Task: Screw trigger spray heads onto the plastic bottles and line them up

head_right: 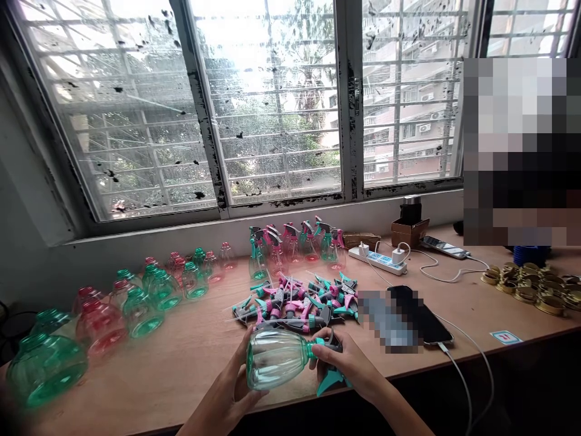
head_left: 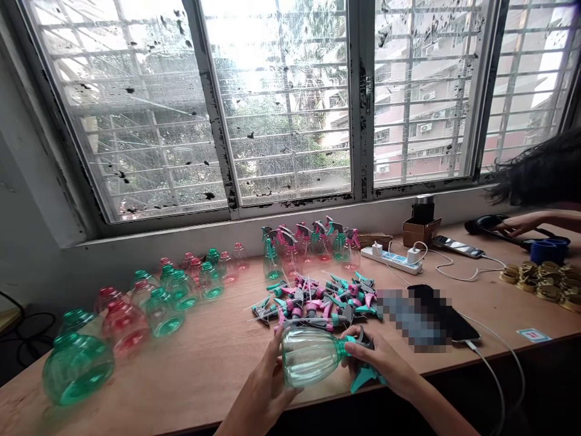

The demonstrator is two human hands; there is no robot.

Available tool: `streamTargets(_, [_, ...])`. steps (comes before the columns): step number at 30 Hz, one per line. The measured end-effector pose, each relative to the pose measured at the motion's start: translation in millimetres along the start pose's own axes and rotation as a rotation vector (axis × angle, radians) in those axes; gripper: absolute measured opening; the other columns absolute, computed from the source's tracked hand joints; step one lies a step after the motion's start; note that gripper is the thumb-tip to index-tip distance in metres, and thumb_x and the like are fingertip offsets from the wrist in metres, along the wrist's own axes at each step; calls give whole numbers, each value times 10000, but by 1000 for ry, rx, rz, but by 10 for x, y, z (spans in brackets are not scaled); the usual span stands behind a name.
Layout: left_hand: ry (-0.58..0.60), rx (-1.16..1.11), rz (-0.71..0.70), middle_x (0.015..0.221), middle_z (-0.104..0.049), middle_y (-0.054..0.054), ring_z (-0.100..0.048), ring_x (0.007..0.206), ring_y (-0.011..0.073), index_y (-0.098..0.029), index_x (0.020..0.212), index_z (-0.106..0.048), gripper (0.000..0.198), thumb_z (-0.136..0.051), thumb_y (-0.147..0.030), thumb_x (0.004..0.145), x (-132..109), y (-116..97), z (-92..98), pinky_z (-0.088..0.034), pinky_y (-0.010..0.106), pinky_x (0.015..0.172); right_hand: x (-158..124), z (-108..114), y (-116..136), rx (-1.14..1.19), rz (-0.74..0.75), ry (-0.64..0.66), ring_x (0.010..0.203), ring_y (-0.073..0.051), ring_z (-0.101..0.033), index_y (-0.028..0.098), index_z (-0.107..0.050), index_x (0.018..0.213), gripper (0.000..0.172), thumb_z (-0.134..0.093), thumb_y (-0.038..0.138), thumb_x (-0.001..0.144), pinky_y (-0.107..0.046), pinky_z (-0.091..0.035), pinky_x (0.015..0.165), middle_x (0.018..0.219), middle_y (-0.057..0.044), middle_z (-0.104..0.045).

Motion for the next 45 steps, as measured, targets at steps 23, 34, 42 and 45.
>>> streamTargets(23, [-34,112,-37,1652,-332,89,-335,1491,367,-363,1606,-110,1083,-818,-438,789,-25,87,56,-289,501,1213,13,10,-7,15,-1,9,531,-181,-681,173,-593,950,470,-812,540,756,-260,-511,504,668,-38,-764])
streamTargets(34, [9,2,-55,1625,-390,45,-474,1419,316,-390,1605,-10,889,-623,-377,961,-14,35,-13,-409,452,1153,18,33,-42,-4,5,14,543,-179,-683,175,-590,959,455,-807,529,772,-261,-516,513,675,-42,-771])
streamTargets(42, [-23,94,-71,1668,-295,56,-280,1516,348,-368,1607,-100,1027,-780,-335,838,-27,-15,36,-331,464,1198,15,9,-19,17,1,35,534,-171,-682,170,-590,949,458,-809,528,768,-254,-517,512,683,-41,-768])
streamTargets(45, [-13,68,-35,1672,-288,37,-342,1493,336,-393,1600,-119,986,-752,-276,853,-27,-34,36,-349,449,1188,23,31,-25,19,8,9,538,-169,-684,171,-590,957,451,-810,519,772,-248,-507,512,673,-36,-762])
Point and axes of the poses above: each hand's wrist, its own x-axis towards the middle knuckle, its own z-axis out of the back of the hand, y = z × x, the point moved 6 cm from there along x, towards the middle knuckle
